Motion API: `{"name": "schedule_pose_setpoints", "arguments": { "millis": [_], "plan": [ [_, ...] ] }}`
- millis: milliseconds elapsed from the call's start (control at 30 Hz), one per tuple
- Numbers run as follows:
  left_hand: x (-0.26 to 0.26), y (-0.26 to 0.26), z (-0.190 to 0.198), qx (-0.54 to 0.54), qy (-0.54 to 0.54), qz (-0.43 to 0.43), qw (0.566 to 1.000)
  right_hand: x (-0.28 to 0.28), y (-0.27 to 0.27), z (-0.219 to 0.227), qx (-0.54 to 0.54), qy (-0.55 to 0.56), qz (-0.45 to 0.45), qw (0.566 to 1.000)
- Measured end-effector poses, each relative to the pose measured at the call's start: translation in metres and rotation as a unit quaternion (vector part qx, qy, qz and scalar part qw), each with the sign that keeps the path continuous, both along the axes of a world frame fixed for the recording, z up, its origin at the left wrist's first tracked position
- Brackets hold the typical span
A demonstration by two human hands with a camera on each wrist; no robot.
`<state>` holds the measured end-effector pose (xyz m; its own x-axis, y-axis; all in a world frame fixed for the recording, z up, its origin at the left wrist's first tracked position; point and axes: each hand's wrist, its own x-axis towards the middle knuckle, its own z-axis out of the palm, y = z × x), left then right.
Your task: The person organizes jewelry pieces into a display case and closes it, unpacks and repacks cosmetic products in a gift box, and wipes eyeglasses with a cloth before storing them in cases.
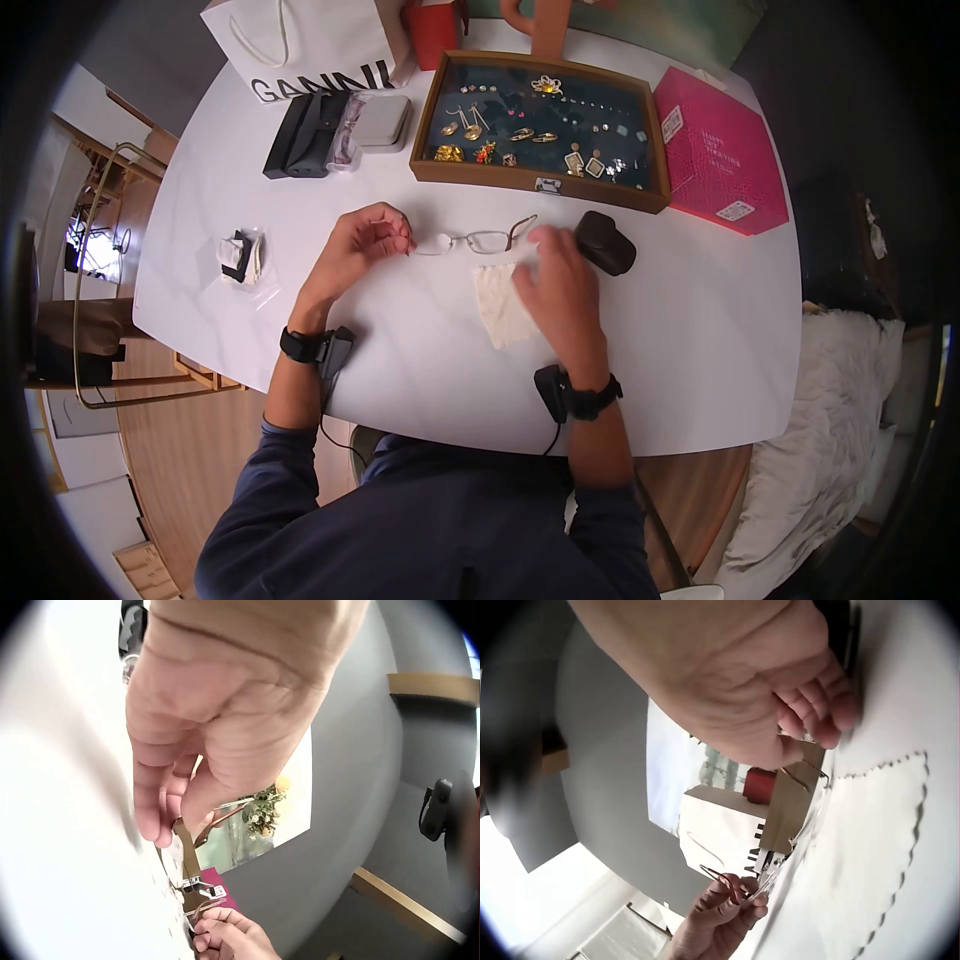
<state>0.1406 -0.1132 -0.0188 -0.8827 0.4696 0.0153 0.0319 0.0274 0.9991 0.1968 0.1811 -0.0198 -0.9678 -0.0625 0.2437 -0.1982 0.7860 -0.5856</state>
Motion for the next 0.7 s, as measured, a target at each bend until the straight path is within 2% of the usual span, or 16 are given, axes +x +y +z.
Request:
{"name": "schedule_pose_setpoints", "arguments": {
  "millis": [33,100,167,267,333,367,433,500,567,700],
  "plan": [
    [0.001,0.0,0.002,-0.002,-0.004,0.03,1.0,0.007,-0.004,0.007,-0.001,0.001,0.003,1.0],
    [-0.002,-0.003,-0.004,-0.024,0.013,0.031,0.999,0.017,-0.016,0.02,0.108,-0.079,0.07,0.989],
    [-0.002,-0.005,-0.01,-0.046,0.028,0.028,0.998,0.017,-0.018,0.019,0.098,-0.078,0.085,0.988],
    [0.0,0.001,-0.009,-0.054,0.023,0.013,0.998,0.008,-0.023,0.014,0.073,-0.124,0.13,0.981],
    [0.002,0.006,-0.009,-0.079,0.039,-0.035,0.995,-0.001,-0.04,0.013,-0.091,-0.036,0.111,0.989],
    [0.005,0.01,-0.01,-0.078,0.037,-0.037,0.996,-0.003,-0.049,0.012,-0.09,-0.039,0.108,0.989],
    [0.007,0.016,-0.01,-0.053,0.015,-0.045,0.997,-0.009,-0.067,0.01,-0.068,0.029,0.087,0.993],
    [0.01,0.021,-0.008,-0.051,0.02,-0.029,0.998,-0.014,-0.071,-0.004,-0.028,0.034,0.093,0.995],
    [0.01,0.021,-0.008,-0.046,0.025,-0.005,0.999,-0.022,-0.069,-0.018,0.119,0.093,0.074,0.986],
    [0.01,0.019,-0.01,-0.045,0.022,0.012,0.999,-0.012,-0.069,-0.013,0.123,0.061,0.097,0.986]
  ]
}}
